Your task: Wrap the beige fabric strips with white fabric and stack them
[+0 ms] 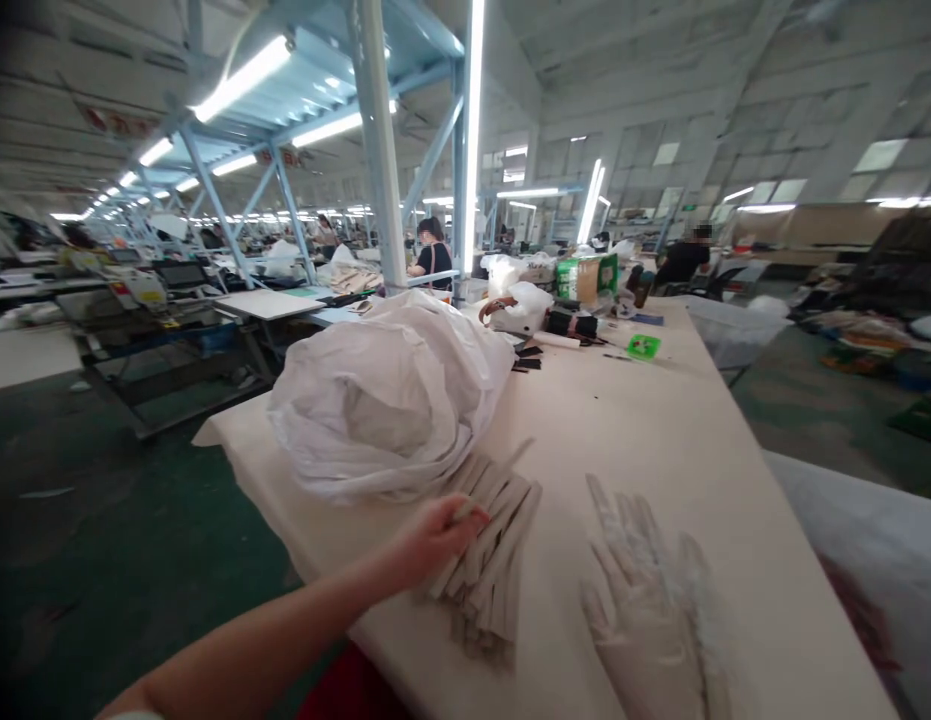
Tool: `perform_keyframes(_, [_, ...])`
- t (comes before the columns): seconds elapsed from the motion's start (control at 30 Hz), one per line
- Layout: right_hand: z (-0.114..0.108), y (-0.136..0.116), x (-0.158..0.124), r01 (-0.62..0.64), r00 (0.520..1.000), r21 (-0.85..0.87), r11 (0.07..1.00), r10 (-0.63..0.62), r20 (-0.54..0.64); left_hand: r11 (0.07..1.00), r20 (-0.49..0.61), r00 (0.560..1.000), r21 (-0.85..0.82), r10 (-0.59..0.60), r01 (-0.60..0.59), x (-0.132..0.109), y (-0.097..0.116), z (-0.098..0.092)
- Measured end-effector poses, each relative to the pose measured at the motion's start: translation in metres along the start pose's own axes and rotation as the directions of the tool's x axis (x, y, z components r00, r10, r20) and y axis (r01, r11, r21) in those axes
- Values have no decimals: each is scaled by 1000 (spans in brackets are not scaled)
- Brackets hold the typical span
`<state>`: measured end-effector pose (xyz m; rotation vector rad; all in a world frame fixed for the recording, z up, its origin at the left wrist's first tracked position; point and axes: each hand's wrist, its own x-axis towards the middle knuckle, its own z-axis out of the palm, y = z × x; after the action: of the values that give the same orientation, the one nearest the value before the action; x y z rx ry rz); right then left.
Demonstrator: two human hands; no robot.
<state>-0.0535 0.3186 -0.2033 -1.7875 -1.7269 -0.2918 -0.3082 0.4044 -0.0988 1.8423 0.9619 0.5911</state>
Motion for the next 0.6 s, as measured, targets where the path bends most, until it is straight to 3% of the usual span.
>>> perform_keyframes(0.03, [6, -14, 7, 38, 999, 25, 999, -38, 10, 971, -95, 994, 234, 60, -37, -2, -4, -31])
perform_keyframes(0.1, [19, -41, 19, 86, 995, 107, 990, -91, 36, 737, -164, 985, 673, 62, 65, 2, -16, -87])
perform_keyframes(0.17, [31, -66, 29, 113, 990, 205, 972, -127, 57, 643, -208, 977, 754, 40, 135, 16, -33, -128])
perform_keyframes(0.23, [39, -90, 39, 138, 984, 284, 949, -165, 71, 592, -205, 979, 791, 19, 154, 35, -52, -151])
perform_keyframes(0.33, [45, -120, 49, 181, 970, 353, 918, -225, 88, 556, -165, 986, 818, -13, 144, 63, -78, -162])
perform_keyframes(0.43, [45, -132, 51, 189, 956, 381, 905, -258, 139, 546, -143, 989, 826, -37, 140, 78, -92, -162])
perform_keyframes(0.5, [43, -131, 47, 135, 957, 406, 904, -224, 181, 548, -147, 989, 825, -22, 135, 73, -93, -162])
perform_keyframes(0.6, [39, -131, 39, -53, 958, 520, 852, -104, 267, 565, -157, 987, 818, 33, 111, 44, -83, -157])
